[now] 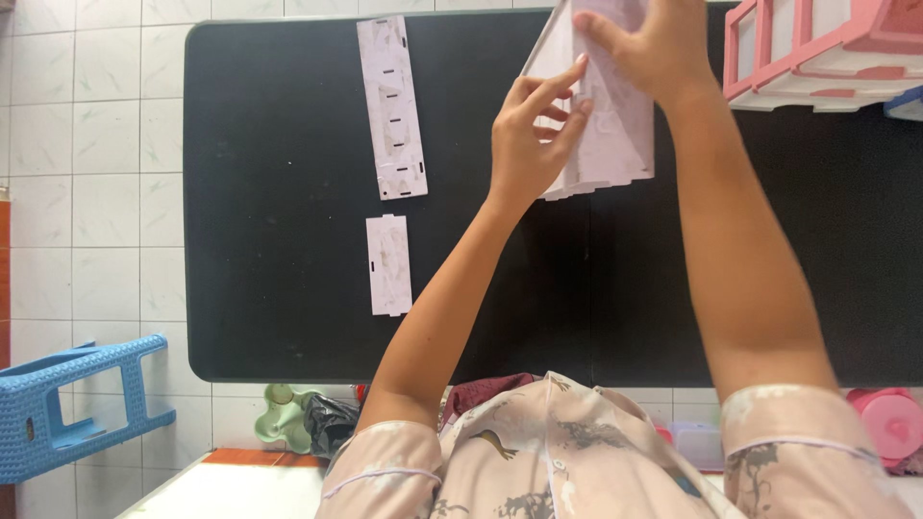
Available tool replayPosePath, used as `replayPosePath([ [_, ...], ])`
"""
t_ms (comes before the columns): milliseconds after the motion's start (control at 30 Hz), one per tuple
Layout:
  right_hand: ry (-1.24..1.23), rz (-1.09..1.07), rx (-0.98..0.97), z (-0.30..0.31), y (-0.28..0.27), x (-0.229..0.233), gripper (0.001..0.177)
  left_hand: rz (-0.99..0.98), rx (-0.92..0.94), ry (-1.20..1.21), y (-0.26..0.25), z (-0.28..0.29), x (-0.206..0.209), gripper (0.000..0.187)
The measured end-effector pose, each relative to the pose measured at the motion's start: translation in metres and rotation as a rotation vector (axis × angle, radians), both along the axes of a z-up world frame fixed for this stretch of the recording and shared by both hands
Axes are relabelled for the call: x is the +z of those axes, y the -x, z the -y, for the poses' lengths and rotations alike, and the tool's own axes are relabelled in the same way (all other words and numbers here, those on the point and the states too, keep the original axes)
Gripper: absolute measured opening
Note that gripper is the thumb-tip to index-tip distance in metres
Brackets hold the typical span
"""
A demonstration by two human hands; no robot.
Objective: The person assembles a light purple plastic storage unit by snapping together side panels, dividers, and a top piece. They then disassemble a pink plastic drawer unit, removing the drawers and placing them on the table, followed by handling a blue drawer unit.
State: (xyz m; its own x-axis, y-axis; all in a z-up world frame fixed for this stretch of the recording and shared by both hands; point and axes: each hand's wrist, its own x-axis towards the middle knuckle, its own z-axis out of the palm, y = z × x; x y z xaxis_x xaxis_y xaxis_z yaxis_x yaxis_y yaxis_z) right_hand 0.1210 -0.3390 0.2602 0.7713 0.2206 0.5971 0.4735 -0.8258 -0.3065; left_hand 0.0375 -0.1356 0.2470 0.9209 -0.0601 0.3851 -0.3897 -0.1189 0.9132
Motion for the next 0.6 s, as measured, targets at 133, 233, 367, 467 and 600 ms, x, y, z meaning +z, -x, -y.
replayPosePath([
  [133, -0.107, -0.278, 0.122, -0.005, -0.029, -0.010, 0.049, 0.019, 0.057, -0.006, 0.001, -0.001, 0.001, 0.041],
  [233, -0.120, -0.255, 0.108, -0.018, -0.033, -0.016, 0.049, 0.017, 0.080, -0.024, -0.002, -0.012, 0.001, 0.040],
  [367, -0.104, -0.335, 0.006, -0.035, -0.044, -0.025, 0.052, 0.023, 0.074, -0.049, -0.011, -0.027, 0.002, 0.039],
  [467, -0.284, -0.295, 0.110, -0.026, -0.049, -0.037, 0.049, -0.005, 0.053, -0.045, -0.016, -0.040, 0.000, 0.040],
  [600, -0.923, -0.166, 0.040, -0.013, -0.029, -0.073, 0.036, 0.103, 0.042, -0.065, -0.019, -0.077, -0.009, 0.035],
])
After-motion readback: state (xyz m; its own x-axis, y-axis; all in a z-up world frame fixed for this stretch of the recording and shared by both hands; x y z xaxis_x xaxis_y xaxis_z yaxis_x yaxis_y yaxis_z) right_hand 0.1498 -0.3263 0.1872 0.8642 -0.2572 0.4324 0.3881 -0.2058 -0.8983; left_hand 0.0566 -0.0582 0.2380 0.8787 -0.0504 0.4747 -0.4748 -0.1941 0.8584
